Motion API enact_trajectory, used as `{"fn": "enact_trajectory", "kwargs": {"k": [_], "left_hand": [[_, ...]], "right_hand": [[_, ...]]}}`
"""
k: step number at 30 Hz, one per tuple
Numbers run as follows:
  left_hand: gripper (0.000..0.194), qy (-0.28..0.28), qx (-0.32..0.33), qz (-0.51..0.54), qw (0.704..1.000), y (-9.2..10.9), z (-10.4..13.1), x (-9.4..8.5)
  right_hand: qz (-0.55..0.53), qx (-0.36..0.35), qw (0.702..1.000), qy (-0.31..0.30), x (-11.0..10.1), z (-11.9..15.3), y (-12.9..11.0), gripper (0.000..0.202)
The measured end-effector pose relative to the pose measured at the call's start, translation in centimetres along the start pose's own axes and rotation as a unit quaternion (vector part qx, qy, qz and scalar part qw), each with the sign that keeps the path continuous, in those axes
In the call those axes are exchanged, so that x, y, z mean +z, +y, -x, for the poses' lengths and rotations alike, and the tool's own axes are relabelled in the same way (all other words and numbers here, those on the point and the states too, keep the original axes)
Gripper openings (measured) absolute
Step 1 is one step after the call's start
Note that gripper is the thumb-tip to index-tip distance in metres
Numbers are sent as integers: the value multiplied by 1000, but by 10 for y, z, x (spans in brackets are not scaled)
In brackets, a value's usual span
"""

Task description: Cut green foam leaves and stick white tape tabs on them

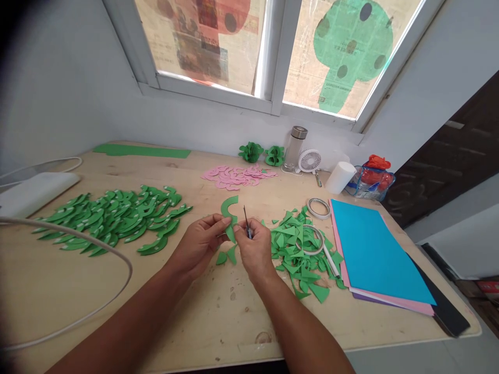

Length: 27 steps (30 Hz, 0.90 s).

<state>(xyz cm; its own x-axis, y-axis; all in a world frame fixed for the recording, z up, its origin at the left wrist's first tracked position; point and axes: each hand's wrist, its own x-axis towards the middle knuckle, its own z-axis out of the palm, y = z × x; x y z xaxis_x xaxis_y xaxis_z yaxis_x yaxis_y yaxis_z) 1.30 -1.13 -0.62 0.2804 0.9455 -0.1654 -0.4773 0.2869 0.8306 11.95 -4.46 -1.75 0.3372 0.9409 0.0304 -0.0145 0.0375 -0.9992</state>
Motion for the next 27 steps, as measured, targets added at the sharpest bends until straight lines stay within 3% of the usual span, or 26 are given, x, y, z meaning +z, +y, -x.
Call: {"fn": "enact_trajectory", "kwargs": {"k": [5, 11, 16, 22, 27], "left_hand": [[23, 43, 24, 36, 998, 6, -6, -7], [21, -7, -27, 60, 998, 9, -5, -8], [21, -18, -23, 50, 998, 9, -3, -7], [22, -23, -4, -32, 999, 6, -4, -7], [16, -90, 0, -150, 985, 2, -4, -7]], "right_hand": [[-21, 30, 999, 29, -3, -3, 4, 26], [-29, 24, 997, 66, -6, -9, 8, 28], [-1, 20, 995, 103, -12, -15, 11, 34], [-2, -3, 994, 111, -15, -19, 13, 33], [-84, -2, 995, 60, -17, -20, 4, 38]]}}
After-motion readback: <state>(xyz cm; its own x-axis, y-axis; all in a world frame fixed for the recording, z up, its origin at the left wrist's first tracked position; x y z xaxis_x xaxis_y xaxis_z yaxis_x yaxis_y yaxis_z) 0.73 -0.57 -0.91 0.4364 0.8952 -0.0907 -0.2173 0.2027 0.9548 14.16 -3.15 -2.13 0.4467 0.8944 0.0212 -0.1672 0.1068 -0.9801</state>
